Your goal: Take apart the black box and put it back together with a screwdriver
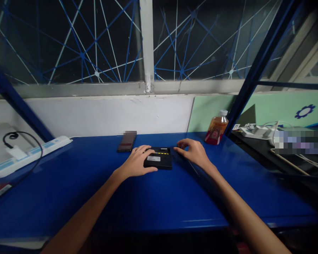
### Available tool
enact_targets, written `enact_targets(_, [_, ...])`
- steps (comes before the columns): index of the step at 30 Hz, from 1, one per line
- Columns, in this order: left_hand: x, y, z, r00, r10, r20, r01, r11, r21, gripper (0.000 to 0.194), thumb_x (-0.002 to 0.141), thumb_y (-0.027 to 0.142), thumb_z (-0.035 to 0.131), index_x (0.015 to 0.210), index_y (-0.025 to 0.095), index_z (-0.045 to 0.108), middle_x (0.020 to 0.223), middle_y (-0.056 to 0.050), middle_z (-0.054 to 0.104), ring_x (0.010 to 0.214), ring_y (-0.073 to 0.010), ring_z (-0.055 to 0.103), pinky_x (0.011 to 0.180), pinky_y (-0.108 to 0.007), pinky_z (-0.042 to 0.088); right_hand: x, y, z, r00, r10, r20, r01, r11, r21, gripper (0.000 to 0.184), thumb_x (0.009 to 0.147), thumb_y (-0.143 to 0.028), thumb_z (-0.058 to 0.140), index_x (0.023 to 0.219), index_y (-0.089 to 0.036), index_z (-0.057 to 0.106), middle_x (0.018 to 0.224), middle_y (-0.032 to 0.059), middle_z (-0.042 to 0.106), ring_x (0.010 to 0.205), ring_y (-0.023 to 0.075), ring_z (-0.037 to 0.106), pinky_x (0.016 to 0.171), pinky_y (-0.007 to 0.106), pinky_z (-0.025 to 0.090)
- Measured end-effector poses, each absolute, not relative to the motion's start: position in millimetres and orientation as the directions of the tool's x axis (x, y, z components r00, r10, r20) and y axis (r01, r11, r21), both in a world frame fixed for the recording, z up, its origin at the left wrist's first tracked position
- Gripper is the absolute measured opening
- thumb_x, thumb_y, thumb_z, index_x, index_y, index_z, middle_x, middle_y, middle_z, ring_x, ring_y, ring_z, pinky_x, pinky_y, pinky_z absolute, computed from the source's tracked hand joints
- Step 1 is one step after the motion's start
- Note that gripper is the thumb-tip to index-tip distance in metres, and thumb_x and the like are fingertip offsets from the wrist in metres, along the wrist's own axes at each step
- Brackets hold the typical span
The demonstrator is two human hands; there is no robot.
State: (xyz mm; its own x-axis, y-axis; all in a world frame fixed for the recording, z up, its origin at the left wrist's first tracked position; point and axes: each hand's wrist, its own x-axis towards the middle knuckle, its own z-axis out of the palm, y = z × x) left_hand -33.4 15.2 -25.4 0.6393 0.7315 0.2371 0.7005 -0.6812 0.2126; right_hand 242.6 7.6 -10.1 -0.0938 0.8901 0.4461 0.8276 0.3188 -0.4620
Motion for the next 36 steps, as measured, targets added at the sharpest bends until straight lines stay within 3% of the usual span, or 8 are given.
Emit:
enact_targets(4, [-50,21,-10,0.633,0.756,0.17,0.703,-0.652,0.282,0.076,0.067,0.066,0.066,0.133,0.033,0.047,0.139,-0.008,0.043,0.125,-0.0364,0.041,0.103,-0.054,0.031,235,3,-10,-0.162,0.893,0.421,0.776,0.379,-0.504,0.034,0.077,-0.052,0.066,0.092,-0.022,0.071,0.088,0.0044,0.073,0.078,0.0218,0.066,0.064,0.033,0.048])
enact_targets(11, [-83,30,14,0.608,0.79,0.085,0.711,-0.589,0.384,0.078,0.064,0.058,0.073,0.133,0.029,0.05,0.112,-0.007,0.059,0.101,-0.0274,0.055,0.086,-0.04,0.043,217,-9,-16,-0.485,0.784,0.387,0.765,0.595,-0.248,0.066,0.067,-0.063,0.071,0.114,-0.019,0.065,0.111,0.0123,0.067,0.1,0.0284,0.06,0.083,0.042,0.048])
enact_targets(18, [-80,27,14,0.647,0.761,0.052,0.698,-0.618,0.362,0.076,0.063,0.056,0.073,0.131,0.032,0.052,0.111,-0.006,0.06,0.099,-0.0274,0.054,0.081,-0.038,0.042,215,-8,-21,-0.527,0.763,0.373,0.771,0.614,-0.166,0.061,0.069,-0.058,0.072,0.113,-0.016,0.065,0.112,0.0147,0.065,0.106,0.0293,0.058,0.094,0.045,0.043])
enact_targets(22, [-80,26,11,0.645,0.762,0.056,0.707,-0.622,0.337,0.071,0.066,0.056,0.07,0.131,0.035,0.052,0.111,-0.004,0.061,0.097,-0.0281,0.055,0.083,-0.042,0.042,214,-7,-22,-0.518,0.769,0.376,0.767,0.611,-0.194,0.059,0.068,-0.054,0.075,0.113,-0.017,0.065,0.113,0.0146,0.064,0.108,0.0293,0.057,0.097,0.045,0.041])
enact_targets(30, [-80,28,12,0.625,0.773,0.11,0.691,-0.613,0.383,0.068,0.065,0.054,0.07,0.128,0.032,0.056,0.105,-0.005,0.062,0.092,-0.0265,0.056,0.077,-0.039,0.045,216,-5,-20,-0.44,0.804,0.4,0.694,0.587,-0.417,0.051,0.067,-0.048,0.077,0.11,-0.022,0.064,0.105,0.0085,0.064,0.097,0.0245,0.057,0.083,0.039,0.047])
enact_targets(36, [-79,29,10,0.625,0.772,0.117,0.68,-0.612,0.404,0.068,0.064,0.053,0.073,0.126,0.031,0.057,0.106,-0.005,0.061,0.09,-0.0235,0.057,0.077,-0.036,0.046,218,-4,-18,-0.429,0.811,0.398,0.681,0.58,-0.448,0.049,0.067,-0.044,0.078,0.108,-0.021,0.065,0.104,0.0077,0.064,0.097,0.0239,0.057,0.083,0.039,0.046])
